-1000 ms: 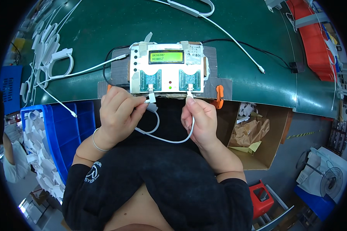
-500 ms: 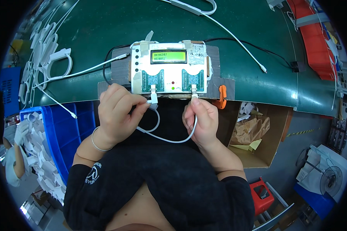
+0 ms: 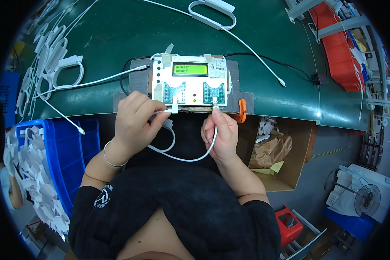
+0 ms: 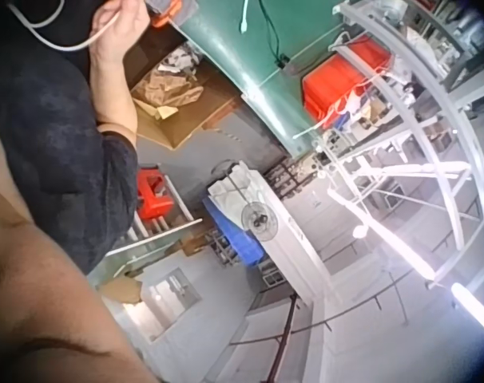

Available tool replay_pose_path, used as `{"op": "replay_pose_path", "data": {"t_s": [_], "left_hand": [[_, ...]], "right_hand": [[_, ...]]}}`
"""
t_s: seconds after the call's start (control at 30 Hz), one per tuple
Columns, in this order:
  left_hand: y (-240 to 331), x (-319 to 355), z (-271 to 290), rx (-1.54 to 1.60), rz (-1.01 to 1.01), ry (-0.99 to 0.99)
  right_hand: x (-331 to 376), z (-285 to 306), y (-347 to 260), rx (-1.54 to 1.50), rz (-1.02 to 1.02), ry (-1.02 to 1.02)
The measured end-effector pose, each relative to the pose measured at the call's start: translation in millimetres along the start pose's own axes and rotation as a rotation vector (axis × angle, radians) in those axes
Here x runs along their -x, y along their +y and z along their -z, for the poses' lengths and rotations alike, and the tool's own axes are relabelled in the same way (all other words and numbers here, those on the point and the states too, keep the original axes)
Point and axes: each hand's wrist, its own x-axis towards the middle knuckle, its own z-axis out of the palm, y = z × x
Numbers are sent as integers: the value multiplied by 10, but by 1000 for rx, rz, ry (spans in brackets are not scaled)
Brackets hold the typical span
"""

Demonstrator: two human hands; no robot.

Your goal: Testing electrical cables or wire harnesses using a digital testing device on an assembly line.

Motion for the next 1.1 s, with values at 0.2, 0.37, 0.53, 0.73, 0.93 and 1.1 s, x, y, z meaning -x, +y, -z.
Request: {"op": "replay_pose_path", "data": {"t_s": [0.2,0.37,0.53,0.73,0.93,1.1], "left_hand": [[8,8,-4,-7,-18,0],[111,-94,75,-79,-41,-87],[145,-192,91,-90,-60,-194],[58,-88,360,142,-257,-644],[-57,-307,1227,253,-108,83],[-488,-780,1333,949,43,606]], "right_hand": [[0,-22,-29,22,-19,36],[-40,82,-158,274,-96,-34],[-64,138,-149,285,-112,-74],[22,210,-231,944,327,-535],[30,277,-971,462,493,-429],[-639,838,-1767,-189,543,-215]]}}
